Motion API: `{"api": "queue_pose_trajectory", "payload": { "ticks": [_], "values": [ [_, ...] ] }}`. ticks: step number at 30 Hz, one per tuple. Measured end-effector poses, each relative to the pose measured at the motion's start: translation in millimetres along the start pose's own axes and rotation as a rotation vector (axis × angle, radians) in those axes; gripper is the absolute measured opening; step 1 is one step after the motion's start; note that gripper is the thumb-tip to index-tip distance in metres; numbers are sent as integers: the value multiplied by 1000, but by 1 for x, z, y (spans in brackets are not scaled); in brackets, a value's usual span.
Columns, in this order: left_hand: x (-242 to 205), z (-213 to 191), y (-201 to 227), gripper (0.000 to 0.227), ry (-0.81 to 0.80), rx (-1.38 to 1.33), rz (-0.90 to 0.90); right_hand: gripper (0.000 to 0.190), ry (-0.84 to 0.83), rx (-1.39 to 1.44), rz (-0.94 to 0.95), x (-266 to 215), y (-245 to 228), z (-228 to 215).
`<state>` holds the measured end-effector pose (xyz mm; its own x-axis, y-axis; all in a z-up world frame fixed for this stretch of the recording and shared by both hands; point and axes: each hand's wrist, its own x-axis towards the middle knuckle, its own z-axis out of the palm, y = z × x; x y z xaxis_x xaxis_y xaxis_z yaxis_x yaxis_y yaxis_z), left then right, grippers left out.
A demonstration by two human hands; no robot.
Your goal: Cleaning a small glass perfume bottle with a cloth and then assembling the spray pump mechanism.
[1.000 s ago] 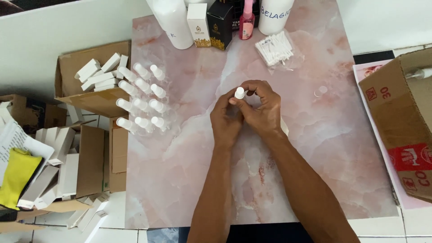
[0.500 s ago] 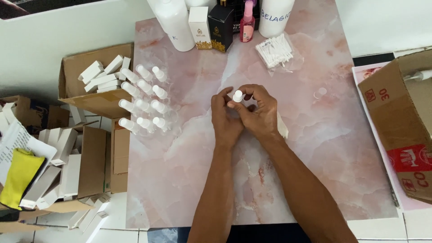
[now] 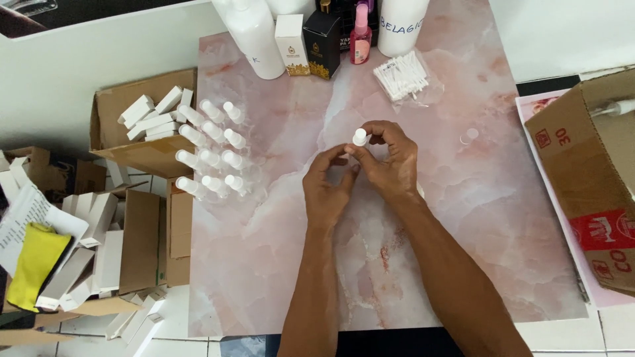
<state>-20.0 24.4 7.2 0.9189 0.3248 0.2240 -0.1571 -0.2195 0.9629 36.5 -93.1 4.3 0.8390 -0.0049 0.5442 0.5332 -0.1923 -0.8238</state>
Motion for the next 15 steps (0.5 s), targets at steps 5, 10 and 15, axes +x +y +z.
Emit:
{"api": "queue_pose_trajectory", "payload": {
  "ticks": [5, 10, 15],
  "values": [
    [4, 3, -4, 70, -95, -24, 81, 26, -18, 55, 65, -1, -1, -2],
    [6, 11, -1, 52, -176, -106, -9, 27, -18, 63, 70, -1, -4, -2],
    [9, 16, -21, 60, -22, 10, 47, 26, -36, 68, 56, -6, -4, 2]
  ]
}}
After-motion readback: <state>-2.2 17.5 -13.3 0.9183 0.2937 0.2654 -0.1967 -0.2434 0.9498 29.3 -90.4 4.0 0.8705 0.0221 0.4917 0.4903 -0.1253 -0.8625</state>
